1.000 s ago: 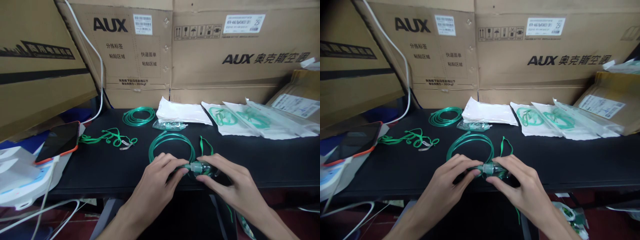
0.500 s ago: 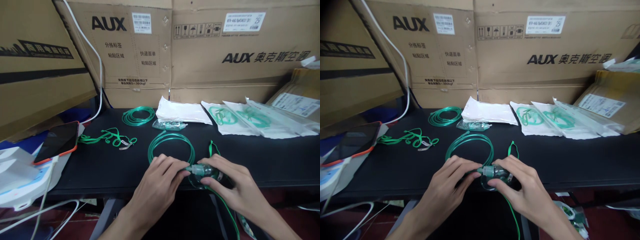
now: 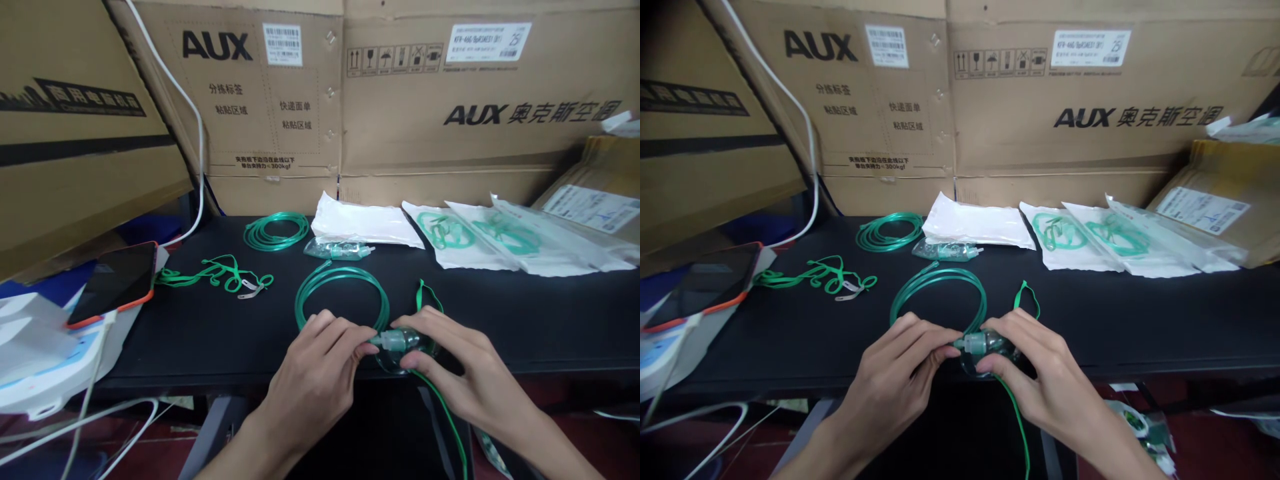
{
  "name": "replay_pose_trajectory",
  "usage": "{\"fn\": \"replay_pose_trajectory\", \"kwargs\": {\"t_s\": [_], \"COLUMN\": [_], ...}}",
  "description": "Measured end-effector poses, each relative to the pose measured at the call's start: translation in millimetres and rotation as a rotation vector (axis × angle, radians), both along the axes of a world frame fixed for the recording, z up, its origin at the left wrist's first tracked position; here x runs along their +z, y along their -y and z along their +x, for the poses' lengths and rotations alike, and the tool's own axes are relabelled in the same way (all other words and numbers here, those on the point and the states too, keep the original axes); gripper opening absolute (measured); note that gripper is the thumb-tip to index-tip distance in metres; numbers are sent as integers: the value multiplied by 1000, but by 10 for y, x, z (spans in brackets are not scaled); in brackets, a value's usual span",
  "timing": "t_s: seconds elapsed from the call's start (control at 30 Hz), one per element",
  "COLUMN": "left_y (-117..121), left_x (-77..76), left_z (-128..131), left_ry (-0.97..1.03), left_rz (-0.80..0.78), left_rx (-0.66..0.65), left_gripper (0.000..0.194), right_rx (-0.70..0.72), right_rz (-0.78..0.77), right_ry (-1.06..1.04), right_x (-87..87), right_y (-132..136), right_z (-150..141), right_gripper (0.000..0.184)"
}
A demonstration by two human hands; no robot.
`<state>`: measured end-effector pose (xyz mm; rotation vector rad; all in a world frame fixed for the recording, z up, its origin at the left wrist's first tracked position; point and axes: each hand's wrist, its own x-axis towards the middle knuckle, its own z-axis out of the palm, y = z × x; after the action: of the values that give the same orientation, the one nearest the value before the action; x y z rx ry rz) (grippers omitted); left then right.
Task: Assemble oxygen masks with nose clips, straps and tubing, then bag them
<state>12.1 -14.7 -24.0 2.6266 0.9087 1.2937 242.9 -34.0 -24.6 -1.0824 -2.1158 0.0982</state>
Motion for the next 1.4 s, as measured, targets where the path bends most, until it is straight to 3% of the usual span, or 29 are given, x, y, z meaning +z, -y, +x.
{"fn": "replay_pose_trajectory", "kwargs": {"t_s": [0.47,1.0,1.4], "left_y": [16,-9,3], "left_x": [48,198,257], "left_z": [5,-67,-93], "left_ry": [80,138,39], "left_rz": [-65,-425,-496], "left_rx": [-23,-70,-45], "left_gripper": [23,15,12], "right_rx": [95,110,134], "right_rz": [13,104,50], "right_ry": [-55,-114,-174], "right_x": [19,19,34], "right_y": [-22,-8,-15], "right_z": [-47,-73,-78], "right_gripper": [19,41,45]}}
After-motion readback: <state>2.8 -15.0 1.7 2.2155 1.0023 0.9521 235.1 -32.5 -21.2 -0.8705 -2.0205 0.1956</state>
